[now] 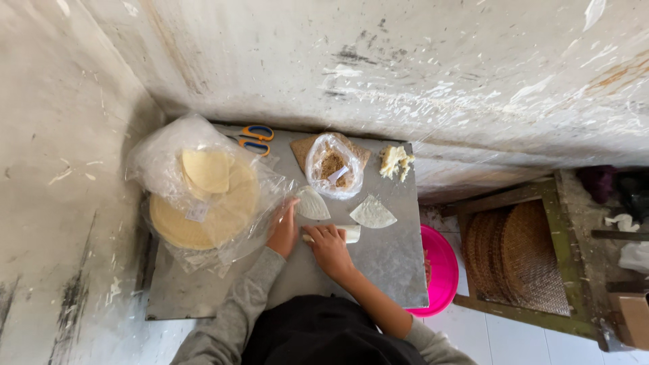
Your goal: The person prepares multiple food items by placing a small amount of brown filling onto a white wrapper, folding the wrapper into a small roll or pocket, and then placing the finished items into a pink bowl.
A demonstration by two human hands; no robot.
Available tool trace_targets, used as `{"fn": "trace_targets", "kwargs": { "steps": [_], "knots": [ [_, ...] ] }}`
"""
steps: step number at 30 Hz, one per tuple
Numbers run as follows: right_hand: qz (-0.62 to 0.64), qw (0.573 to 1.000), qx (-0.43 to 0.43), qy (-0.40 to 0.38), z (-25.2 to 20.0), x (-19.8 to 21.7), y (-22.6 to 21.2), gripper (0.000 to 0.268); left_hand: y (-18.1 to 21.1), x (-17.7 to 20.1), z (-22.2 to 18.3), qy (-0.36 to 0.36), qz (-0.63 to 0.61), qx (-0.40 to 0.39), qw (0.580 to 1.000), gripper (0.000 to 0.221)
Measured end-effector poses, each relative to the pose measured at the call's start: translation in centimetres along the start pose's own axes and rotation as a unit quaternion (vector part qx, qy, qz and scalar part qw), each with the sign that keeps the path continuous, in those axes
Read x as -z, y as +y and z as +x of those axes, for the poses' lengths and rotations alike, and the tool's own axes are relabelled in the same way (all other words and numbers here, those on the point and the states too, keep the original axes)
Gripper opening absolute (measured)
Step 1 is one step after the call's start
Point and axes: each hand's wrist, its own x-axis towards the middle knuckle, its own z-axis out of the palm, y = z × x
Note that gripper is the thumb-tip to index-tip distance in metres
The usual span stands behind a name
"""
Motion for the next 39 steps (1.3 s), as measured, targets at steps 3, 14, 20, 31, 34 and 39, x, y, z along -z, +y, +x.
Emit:
{"fn": "trace_targets", "kwargs": {
  "steps": [3,14,20,31,34,39],
  "knots": [
    [0.046,0.995,-0.035,0.085,-1.2,1.5,2.8,0.039,-2.8,-3.5,2.4,-0.003,0.062,0.045,0.997,0.047],
    [-0.130,0.844,-0.517,0.057,-16.9,13.6,27.2,0.026,-6.5,-6.6,3.3,-0.036,0.169,0.041,0.984,0.050],
    [-0.001,0.885,-0.432,0.173,-10.4,12.7,24.4,0.021,5.0,0.1,5.4,-0.213,-0.113,0.189,0.952,0.035],
    [-0.080,0.980,0.073,0.167,11.6,5.8,12.0,0.024,7.6,-0.6,1.2,-0.023,-0.062,-0.001,0.998,0.045],
    [-0.118,0.974,0.095,0.170,11.9,5.9,11.8,0.016,6.5,0.1,0.3,-0.028,-0.020,0.012,0.999,0.044],
    [-0.122,0.980,0.018,0.157,11.0,5.9,12.8,0.006,5.1,0.0,0.3,-0.031,-0.081,0.065,0.994,0.037]
  ]
}}
